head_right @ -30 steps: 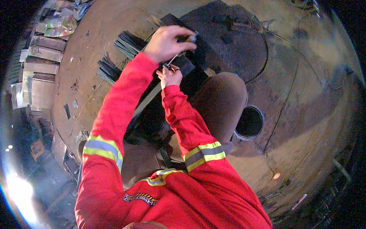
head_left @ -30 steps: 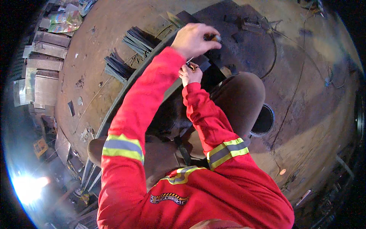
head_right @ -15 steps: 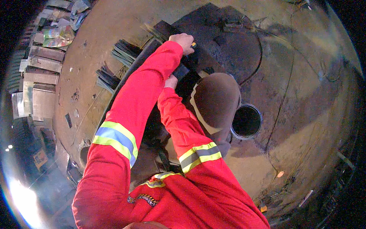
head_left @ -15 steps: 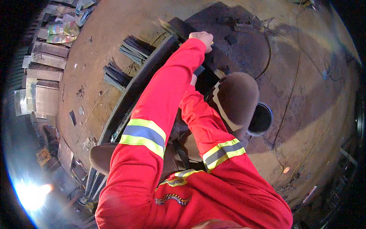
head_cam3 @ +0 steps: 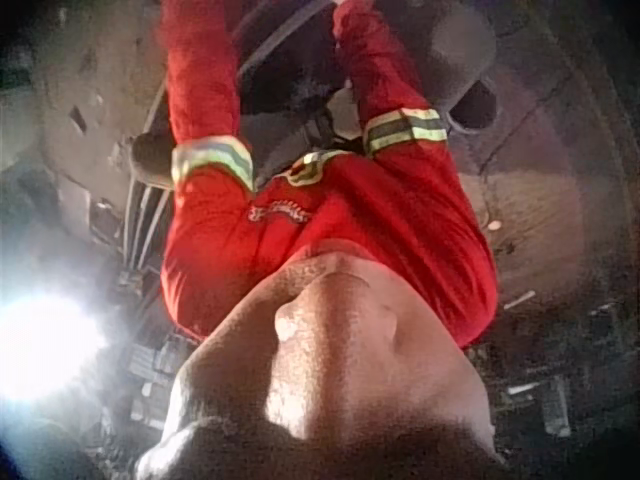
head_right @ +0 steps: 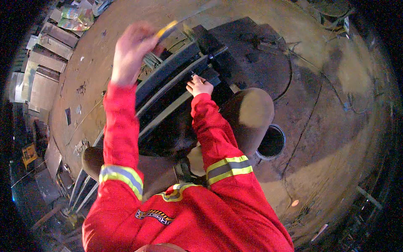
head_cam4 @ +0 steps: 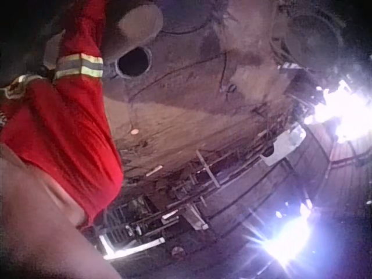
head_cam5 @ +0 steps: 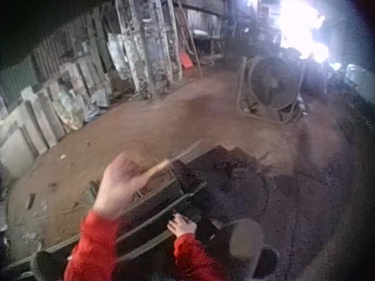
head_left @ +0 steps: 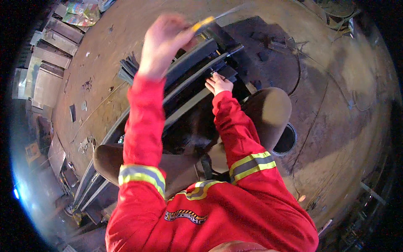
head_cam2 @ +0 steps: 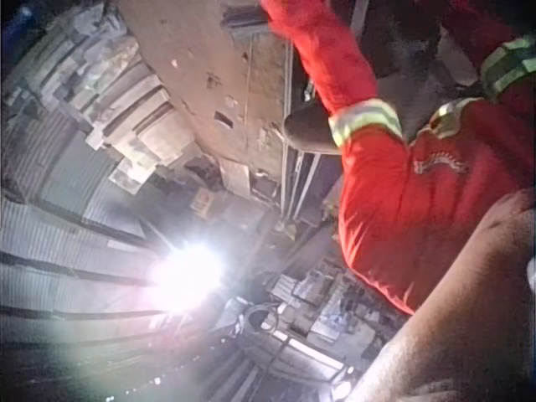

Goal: The person sits on the floor and uses a screwdriver to tighten screws on a long, curved metal frame. They then insert a thin metal strip into a groove along the frame and secure it by hand.

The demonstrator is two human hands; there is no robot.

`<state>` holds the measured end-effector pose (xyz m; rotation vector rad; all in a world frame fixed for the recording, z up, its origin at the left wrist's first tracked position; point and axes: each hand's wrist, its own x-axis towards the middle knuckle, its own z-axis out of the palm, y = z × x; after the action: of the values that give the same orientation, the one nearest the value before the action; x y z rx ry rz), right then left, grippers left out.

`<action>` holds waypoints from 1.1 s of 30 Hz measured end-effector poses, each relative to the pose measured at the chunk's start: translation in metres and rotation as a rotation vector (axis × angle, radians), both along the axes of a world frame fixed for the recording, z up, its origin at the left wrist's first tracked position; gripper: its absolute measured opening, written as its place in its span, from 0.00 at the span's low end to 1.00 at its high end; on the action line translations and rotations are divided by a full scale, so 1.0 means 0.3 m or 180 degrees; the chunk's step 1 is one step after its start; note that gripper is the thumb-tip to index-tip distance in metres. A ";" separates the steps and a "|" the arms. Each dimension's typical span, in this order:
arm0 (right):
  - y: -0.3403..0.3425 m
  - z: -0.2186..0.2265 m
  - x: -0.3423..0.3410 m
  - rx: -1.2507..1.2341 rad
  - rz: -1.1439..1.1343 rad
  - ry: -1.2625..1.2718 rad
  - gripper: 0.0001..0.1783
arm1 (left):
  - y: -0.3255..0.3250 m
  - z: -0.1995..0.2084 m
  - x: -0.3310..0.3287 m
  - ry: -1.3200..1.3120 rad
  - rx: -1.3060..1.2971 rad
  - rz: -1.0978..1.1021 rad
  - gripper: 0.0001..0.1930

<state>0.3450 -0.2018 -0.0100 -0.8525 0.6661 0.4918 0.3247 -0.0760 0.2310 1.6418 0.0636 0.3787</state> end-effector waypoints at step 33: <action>-0.018 -0.013 0.013 -0.0213 0.0178 -0.0245 0.07 | -0.060 -0.666 -0.416 0.1475 0.2198 0.0807 0.14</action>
<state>0.3489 -0.2073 -0.0140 -0.9506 0.5919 0.4866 0.1999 -0.0939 0.0312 2.3925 0.5434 0.2089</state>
